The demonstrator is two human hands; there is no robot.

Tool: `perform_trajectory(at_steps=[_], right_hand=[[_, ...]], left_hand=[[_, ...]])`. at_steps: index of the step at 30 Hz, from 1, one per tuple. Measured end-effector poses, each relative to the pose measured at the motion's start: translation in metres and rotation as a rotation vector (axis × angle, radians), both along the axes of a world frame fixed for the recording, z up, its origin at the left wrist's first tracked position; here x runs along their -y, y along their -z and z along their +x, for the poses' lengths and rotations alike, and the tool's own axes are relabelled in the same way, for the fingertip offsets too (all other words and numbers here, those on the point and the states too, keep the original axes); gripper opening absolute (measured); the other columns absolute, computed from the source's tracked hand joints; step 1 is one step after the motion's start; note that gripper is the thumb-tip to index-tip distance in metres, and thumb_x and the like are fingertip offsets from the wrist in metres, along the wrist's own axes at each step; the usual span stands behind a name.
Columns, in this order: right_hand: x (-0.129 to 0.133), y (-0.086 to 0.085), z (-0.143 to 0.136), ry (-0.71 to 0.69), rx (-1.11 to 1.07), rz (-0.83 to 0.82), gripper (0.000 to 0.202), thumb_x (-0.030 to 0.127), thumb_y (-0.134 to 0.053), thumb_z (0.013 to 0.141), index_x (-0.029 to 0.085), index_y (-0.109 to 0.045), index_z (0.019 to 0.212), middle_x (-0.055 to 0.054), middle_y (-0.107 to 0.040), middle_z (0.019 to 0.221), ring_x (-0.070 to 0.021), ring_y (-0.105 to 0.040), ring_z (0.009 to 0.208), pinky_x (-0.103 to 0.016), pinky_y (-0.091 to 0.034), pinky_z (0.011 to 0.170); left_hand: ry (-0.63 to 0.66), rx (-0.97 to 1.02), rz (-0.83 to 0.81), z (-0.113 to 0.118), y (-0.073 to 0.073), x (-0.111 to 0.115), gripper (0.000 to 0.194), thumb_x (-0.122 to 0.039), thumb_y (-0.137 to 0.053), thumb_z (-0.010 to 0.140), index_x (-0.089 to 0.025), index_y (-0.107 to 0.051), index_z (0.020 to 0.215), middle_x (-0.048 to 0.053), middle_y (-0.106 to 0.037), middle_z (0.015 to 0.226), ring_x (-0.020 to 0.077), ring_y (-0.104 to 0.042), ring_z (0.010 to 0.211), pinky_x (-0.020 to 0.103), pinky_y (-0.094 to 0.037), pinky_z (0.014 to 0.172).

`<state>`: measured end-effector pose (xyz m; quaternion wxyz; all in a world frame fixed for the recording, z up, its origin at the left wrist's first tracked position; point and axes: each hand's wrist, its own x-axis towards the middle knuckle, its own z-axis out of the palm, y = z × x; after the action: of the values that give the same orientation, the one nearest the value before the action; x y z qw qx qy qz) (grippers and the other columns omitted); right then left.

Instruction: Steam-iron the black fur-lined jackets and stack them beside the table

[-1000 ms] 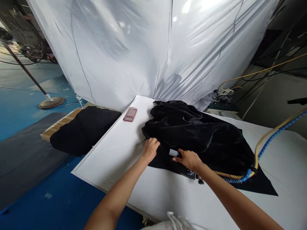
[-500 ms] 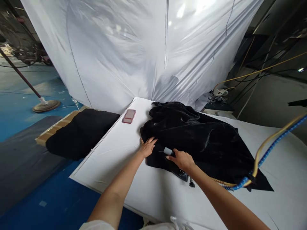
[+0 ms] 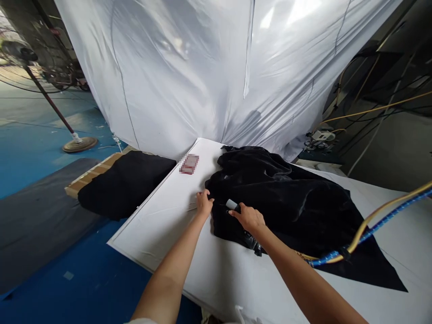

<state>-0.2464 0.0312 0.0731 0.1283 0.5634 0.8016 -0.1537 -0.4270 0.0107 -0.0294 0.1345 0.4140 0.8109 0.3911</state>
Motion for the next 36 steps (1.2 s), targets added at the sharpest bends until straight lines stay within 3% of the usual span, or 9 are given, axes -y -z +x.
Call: perform_trajectory(at_steps=[3,6,10,14,19,23,26,31,36], right_hand=[[0.002,0.0,-0.003,-0.01,0.009,-0.008,0.058,0.068,-0.033,0.076,0.022,-0.052,0.106,-0.009,-0.065,0.089,-0.0265,-0.06,0.088,-0.035,-0.043,0.071],[0.002,0.001,-0.007,-0.001,0.022,-0.017,0.057,0.068,-0.033,0.076,0.022,-0.052,0.103,-0.009,-0.065,0.088,-0.0274,-0.06,0.087,-0.036,-0.043,0.069],[-0.001,0.004,-0.016,0.01,0.026,0.003,0.057,0.068,-0.032,0.075,0.022,-0.052,0.1,-0.009,-0.065,0.088,-0.0288,-0.06,0.087,-0.038,-0.044,0.068],[-0.004,0.006,-0.028,0.038,0.02,0.015,0.058,0.069,-0.032,0.075,0.021,-0.052,0.102,-0.011,-0.064,0.09,-0.029,-0.059,0.089,-0.039,-0.044,0.071],[-0.014,0.008,-0.049,0.058,-0.018,0.014,0.06,0.069,-0.031,0.075,0.02,-0.053,0.101,-0.013,-0.064,0.093,-0.03,-0.059,0.091,-0.039,-0.045,0.073],[-0.024,0.007,-0.074,0.062,-0.02,0.003,0.063,0.07,-0.031,0.074,0.019,-0.054,0.102,-0.015,-0.063,0.097,-0.0302,-0.058,0.094,-0.039,-0.044,0.074],[-0.027,0.004,-0.091,0.035,-0.025,0.002,0.063,0.07,-0.032,0.074,0.019,-0.055,0.103,-0.016,-0.061,0.102,-0.0306,-0.057,0.096,-0.04,-0.045,0.074],[-0.03,0.0,-0.094,0.02,-0.006,-0.022,0.065,0.071,-0.035,0.073,0.018,-0.057,0.105,-0.016,-0.061,0.104,-0.0321,-0.056,0.098,-0.04,-0.045,0.076],[-0.029,-0.001,-0.076,0.058,0.022,-0.034,0.07,0.073,-0.034,0.071,0.018,-0.057,0.106,-0.016,-0.06,0.105,-0.0314,-0.056,0.099,-0.04,-0.045,0.077]], left_hand=[[0.12,0.064,0.004,-0.007,0.005,-0.001,0.019,-0.003,-0.049,0.069,-0.02,-0.053,0.076,-0.003,-0.051,0.068,0.0115,-0.052,0.071,0.024,-0.04,0.071],[0.156,0.073,0.041,-0.011,0.009,-0.004,0.028,0.003,-0.044,0.066,-0.02,-0.057,0.075,-0.002,-0.058,0.074,0.0114,-0.054,0.076,0.023,-0.04,0.073],[0.104,0.108,0.079,-0.013,0.012,-0.012,0.049,0.007,-0.044,0.063,-0.02,-0.056,0.101,0.003,-0.062,0.091,0.0147,-0.056,0.085,0.026,-0.041,0.077],[0.033,0.129,0.087,-0.016,0.013,-0.01,0.051,0.005,-0.047,0.063,-0.02,-0.054,0.107,0.001,-0.059,0.078,0.0129,-0.056,0.076,0.026,-0.043,0.073],[-0.163,0.106,0.132,-0.019,0.008,0.019,0.036,0.0,-0.047,0.066,-0.018,-0.052,0.096,0.0,-0.054,0.078,0.0119,-0.053,0.076,0.026,-0.043,0.074],[-0.29,0.146,0.199,-0.02,-0.006,0.051,0.025,-0.003,-0.046,0.069,-0.019,-0.051,0.088,-0.001,-0.054,0.075,0.0111,-0.054,0.074,0.023,-0.042,0.07],[-0.342,0.185,0.158,-0.018,-0.016,0.074,0.02,-0.006,-0.047,0.072,-0.019,-0.052,0.085,0.0,-0.057,0.077,0.011,-0.055,0.073,0.022,-0.042,0.07],[-0.34,0.224,0.0,-0.002,-0.021,0.102,0.014,-0.011,-0.048,0.074,-0.02,-0.057,0.081,0.0,-0.064,0.082,0.011,-0.058,0.078,0.021,-0.042,0.073],[-0.226,0.269,-0.234,0.022,-0.021,0.105,0.014,-0.019,-0.049,0.076,-0.02,-0.063,0.08,0.004,-0.068,0.083,0.0147,-0.061,0.079,0.024,-0.042,0.069]])
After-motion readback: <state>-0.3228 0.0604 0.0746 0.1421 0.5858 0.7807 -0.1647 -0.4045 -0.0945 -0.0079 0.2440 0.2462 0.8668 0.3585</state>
